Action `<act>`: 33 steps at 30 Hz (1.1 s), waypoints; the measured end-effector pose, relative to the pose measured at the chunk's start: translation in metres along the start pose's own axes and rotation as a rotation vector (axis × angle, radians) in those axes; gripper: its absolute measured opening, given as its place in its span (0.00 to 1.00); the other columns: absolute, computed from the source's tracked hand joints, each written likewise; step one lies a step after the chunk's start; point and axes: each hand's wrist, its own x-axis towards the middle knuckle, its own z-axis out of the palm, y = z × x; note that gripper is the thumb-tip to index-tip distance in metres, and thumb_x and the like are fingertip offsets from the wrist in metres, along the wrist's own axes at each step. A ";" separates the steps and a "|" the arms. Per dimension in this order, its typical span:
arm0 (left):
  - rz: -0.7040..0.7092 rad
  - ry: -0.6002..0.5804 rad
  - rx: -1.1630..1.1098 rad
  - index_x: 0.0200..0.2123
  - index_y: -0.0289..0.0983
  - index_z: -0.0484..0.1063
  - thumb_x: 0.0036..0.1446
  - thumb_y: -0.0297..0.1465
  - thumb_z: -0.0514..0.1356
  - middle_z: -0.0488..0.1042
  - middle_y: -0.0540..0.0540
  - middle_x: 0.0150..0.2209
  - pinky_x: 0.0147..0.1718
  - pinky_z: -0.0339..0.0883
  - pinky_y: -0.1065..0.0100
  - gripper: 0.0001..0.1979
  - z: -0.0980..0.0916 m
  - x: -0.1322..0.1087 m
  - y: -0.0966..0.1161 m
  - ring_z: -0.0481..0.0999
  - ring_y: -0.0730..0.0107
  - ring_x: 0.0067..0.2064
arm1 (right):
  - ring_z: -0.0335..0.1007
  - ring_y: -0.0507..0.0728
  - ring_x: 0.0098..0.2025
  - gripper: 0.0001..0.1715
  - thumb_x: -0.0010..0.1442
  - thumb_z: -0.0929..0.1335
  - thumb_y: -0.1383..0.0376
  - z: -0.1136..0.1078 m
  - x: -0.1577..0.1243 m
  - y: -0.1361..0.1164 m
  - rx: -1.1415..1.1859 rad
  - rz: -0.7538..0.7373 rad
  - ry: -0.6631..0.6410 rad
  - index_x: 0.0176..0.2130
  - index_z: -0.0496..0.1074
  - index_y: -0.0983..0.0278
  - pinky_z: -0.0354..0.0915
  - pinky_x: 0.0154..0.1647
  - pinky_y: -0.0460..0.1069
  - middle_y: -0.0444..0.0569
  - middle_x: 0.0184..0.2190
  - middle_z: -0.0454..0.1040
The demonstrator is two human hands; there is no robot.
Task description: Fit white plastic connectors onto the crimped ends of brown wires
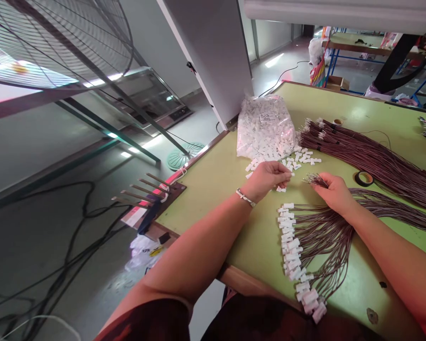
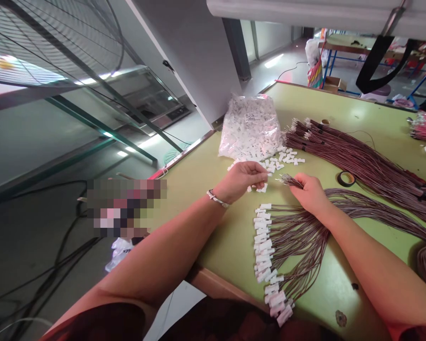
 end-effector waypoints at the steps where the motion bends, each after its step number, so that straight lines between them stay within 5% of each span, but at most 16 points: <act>1: -0.001 -0.015 0.010 0.26 0.30 0.72 0.47 0.27 0.67 0.72 0.49 0.18 0.19 0.62 0.76 0.07 -0.001 0.000 0.001 0.69 0.79 0.20 | 0.52 0.50 0.23 0.13 0.50 0.65 0.57 0.000 0.000 0.000 0.011 0.007 0.007 0.22 0.61 0.62 0.50 0.25 0.46 0.39 0.17 0.57; 10: -0.058 -0.210 -0.130 0.31 0.30 0.75 0.44 0.30 0.69 0.75 0.47 0.23 0.23 0.63 0.74 0.11 0.001 0.003 -0.011 0.71 0.78 0.23 | 0.52 0.49 0.23 0.10 0.48 0.65 0.61 0.003 -0.004 -0.005 0.049 -0.041 0.042 0.21 0.60 0.62 0.51 0.26 0.46 0.39 0.18 0.57; 18: -0.064 -0.226 -0.139 0.33 0.31 0.74 0.45 0.30 0.68 0.73 0.48 0.23 0.25 0.63 0.74 0.11 0.001 0.003 -0.012 0.71 0.79 0.24 | 0.52 0.49 0.23 0.08 0.47 0.65 0.63 0.005 -0.005 -0.005 0.015 -0.036 0.052 0.21 0.61 0.62 0.50 0.25 0.46 0.38 0.17 0.58; 27: 0.299 -0.009 0.269 0.25 0.34 0.72 0.45 0.25 0.65 0.71 0.51 0.23 0.27 0.63 0.73 0.03 0.019 -0.005 -0.012 0.68 0.77 0.26 | 0.53 0.50 0.25 0.14 0.50 0.67 0.56 0.008 -0.001 -0.005 0.139 0.028 -0.056 0.23 0.64 0.63 0.52 0.26 0.46 0.40 0.20 0.60; 33: 0.422 0.016 0.388 0.27 0.36 0.74 0.49 0.25 0.64 0.76 0.48 0.30 0.33 0.66 0.71 0.01 0.023 -0.007 -0.012 0.72 0.74 0.31 | 0.54 0.50 0.26 0.21 0.50 0.68 0.49 0.007 -0.001 -0.010 0.323 0.074 -0.115 0.27 0.67 0.65 0.54 0.28 0.46 0.40 0.21 0.60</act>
